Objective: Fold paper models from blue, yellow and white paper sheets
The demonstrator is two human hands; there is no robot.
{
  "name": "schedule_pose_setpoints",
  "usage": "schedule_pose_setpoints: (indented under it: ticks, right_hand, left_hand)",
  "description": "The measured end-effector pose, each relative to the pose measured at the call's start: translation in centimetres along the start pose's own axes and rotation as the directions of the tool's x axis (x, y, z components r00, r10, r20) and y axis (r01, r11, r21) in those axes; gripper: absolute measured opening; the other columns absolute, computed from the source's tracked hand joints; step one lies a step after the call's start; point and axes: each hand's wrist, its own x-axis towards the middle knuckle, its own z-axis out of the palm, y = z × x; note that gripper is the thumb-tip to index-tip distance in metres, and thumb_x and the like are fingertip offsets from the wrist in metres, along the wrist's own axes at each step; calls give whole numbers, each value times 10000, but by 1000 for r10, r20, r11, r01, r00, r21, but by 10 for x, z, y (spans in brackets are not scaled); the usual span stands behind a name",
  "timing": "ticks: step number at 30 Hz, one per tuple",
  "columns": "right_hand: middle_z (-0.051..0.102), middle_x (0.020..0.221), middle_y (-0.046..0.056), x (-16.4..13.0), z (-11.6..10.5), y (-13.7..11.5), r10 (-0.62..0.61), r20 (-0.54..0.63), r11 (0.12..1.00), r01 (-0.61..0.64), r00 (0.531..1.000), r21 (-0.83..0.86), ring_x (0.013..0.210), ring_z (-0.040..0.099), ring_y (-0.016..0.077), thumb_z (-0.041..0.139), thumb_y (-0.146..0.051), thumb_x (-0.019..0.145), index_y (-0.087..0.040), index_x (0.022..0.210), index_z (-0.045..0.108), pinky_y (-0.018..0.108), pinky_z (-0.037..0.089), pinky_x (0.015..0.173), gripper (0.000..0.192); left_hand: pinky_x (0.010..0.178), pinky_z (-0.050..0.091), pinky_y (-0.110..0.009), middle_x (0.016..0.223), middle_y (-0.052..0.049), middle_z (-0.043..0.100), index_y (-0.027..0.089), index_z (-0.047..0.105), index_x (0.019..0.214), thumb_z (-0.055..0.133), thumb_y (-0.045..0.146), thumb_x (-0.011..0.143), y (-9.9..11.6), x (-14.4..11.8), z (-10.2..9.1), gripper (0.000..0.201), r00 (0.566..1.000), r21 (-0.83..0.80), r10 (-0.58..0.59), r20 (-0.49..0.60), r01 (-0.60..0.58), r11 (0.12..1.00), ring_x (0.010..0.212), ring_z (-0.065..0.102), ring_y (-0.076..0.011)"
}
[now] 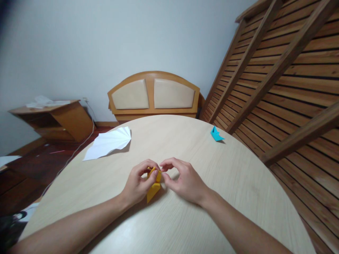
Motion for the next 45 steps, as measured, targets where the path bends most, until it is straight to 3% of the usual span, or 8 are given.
schedule_pose_setpoints:
  ticks: [7, 16, 23, 35, 45]
  right_hand:
    - [718, 881, 0, 1, 2, -3, -44, -92, 998, 40, 995, -48, 813, 682, 146, 642, -159, 882, -224, 1030, 633, 274, 559, 777, 162]
    - [710, 847, 18, 5, -4, -3, -16, -29, 999, 14, 999, -53, 778, 683, 163, 609, -196, 899, -220, 943, 607, 280, 572, 707, 51]
    - [693, 866, 16, 5, -8, 7, -49, -95, 993, 38, 994, -113, 809, 667, 173, 604, -156, 893, -221, 937, 616, 310, 548, 764, 80]
    - [746, 920, 37, 3, 0, 8, -69, -137, 997, 62, 988, -53, 860, 711, 188, 626, -188, 926, -228, 920, 682, 329, 576, 789, 70]
    - [768, 865, 39, 5, -3, 8, -204, -96, 978, 200, 974, -52, 811, 733, 191, 657, -216, 924, -236, 883, 693, 338, 605, 749, 58]
  left_hand:
    - [704, 518, -256, 851, -60, 703, 162, 702, 863, 610, 231, 925, -3, -1, 0, 131, 1000, -47, -6, 22, 7, 999, 793, 654, -156]
    - [701, 526, -256, 833, -55, 700, 157, 695, 848, 608, 253, 932, -1, -1, 2, 155, 999, -29, -46, 19, 46, 999, 770, 653, -153]
    - [608, 499, -228, 869, -61, 740, 169, 721, 891, 644, 275, 911, -5, 0, 0, 132, 996, 59, -92, -20, 93, 994, 735, 668, -151]
    - [550, 481, -221, 846, -65, 783, 174, 776, 894, 669, 315, 907, -9, 1, -2, 177, 991, 67, -137, -1, 137, 988, 663, 682, -152]
    - [541, 486, -223, 871, -78, 793, 182, 791, 926, 613, 341, 942, -6, -1, -3, 239, 990, 39, -131, 52, 129, 991, 687, 707, -168]
